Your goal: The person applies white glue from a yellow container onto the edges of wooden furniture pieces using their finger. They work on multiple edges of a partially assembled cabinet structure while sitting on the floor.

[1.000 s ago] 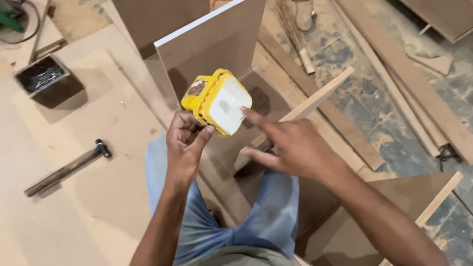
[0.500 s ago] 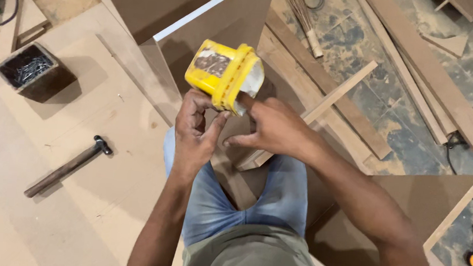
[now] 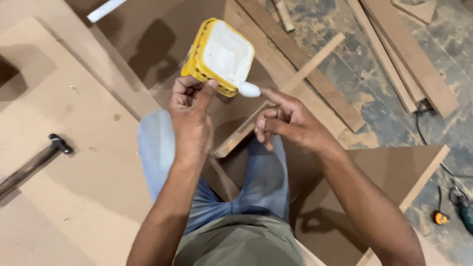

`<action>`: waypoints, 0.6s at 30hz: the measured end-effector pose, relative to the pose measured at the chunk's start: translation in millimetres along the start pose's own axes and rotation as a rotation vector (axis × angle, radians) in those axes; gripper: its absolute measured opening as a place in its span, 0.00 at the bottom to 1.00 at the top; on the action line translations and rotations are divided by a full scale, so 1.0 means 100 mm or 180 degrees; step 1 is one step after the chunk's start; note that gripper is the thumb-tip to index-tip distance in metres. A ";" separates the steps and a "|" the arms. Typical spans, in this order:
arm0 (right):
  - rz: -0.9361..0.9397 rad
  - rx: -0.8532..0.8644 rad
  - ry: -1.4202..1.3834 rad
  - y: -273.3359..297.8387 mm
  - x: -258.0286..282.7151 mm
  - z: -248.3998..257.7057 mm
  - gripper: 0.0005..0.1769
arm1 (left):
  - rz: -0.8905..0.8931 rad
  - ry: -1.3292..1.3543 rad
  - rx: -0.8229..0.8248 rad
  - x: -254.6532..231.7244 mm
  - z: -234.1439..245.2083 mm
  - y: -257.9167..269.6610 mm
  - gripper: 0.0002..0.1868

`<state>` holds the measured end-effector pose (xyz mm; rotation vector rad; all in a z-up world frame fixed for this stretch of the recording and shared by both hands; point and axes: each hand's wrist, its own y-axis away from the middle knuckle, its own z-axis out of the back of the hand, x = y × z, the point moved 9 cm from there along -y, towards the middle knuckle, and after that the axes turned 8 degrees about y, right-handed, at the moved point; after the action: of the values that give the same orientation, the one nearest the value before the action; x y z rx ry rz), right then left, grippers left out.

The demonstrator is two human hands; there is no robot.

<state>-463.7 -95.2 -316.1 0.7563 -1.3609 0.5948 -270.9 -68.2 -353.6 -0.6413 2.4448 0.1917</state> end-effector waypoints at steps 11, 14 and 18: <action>0.0221 -0.1733 -0.0331 0.25 -1.01 1.54 0.51 | 0.0710 0.0751 -0.0045 0.61 0.73 -0.16 0.10; 0.0237 -0.1823 -0.0021 0.12 -1.09 1.68 0.50 | 0.0815 0.0709 -0.0173 0.72 0.83 -0.17 0.17; 0.0159 -0.1773 0.0280 -0.05 -1.24 1.61 0.56 | 0.0808 0.0684 -0.0072 0.70 0.86 -0.17 0.19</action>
<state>-578.2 -215.8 -432.4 0.2428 -1.3773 0.2587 -267.4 -87.7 -464.6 -0.3747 2.7327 0.2633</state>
